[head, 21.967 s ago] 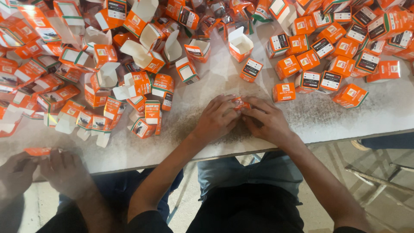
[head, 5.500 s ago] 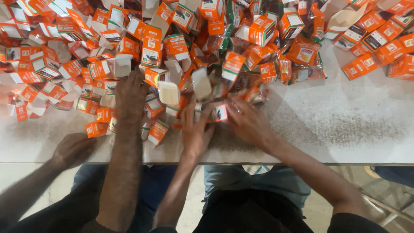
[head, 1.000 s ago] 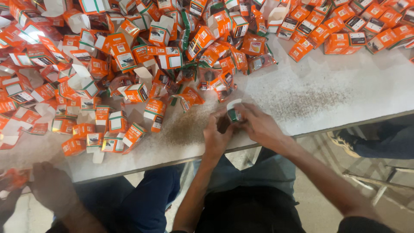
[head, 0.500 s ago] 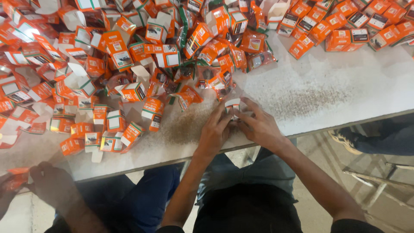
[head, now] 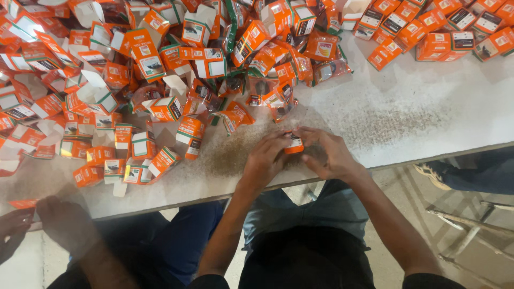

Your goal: The person folds small orange cardboard product boxes flat on a white worktable, pressing flaps and creases to close each box, and sets finished boxes onto a large pile of boxes covering the table. Coworkers alongside perform the same folding work.

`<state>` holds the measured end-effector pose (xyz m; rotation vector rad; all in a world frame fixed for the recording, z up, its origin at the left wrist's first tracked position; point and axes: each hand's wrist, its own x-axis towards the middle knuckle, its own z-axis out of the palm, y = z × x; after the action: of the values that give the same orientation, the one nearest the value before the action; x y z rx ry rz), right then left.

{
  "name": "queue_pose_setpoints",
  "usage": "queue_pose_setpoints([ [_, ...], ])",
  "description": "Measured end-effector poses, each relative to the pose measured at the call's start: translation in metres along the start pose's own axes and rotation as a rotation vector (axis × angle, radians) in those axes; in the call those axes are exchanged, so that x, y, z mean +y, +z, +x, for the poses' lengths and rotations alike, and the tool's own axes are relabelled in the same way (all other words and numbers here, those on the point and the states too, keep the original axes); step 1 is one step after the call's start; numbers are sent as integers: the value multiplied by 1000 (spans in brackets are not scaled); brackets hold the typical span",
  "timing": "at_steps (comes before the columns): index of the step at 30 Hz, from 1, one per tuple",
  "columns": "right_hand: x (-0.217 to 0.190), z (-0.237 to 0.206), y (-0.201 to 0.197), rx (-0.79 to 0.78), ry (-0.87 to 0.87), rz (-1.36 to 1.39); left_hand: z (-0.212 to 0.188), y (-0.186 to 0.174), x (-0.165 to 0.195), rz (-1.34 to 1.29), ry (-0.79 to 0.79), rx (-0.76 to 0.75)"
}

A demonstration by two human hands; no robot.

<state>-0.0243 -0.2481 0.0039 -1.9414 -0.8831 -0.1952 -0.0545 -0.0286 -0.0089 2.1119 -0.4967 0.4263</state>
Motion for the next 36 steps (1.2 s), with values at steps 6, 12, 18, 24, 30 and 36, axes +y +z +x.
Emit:
queue_pose_setpoints([
  [6,2,4,3,1,-13,-102,6,-12,11,-54,132,17],
  [12,7,3,11,70,27,-5,7,-6,6,-54,57,42],
  [18,4,5,4,-1,-49,-74,2,-15,-2,-9,152,-55],
  [24,-2,5,2,-40,-91,-140,1,-16,0,187,186,-108],
  [30,1,5,11,54,-3,-280,5,-29,17,241,178,-18],
  [36,-2,22,16,367,81,-621,4,-69,-2,630,9,284],
])
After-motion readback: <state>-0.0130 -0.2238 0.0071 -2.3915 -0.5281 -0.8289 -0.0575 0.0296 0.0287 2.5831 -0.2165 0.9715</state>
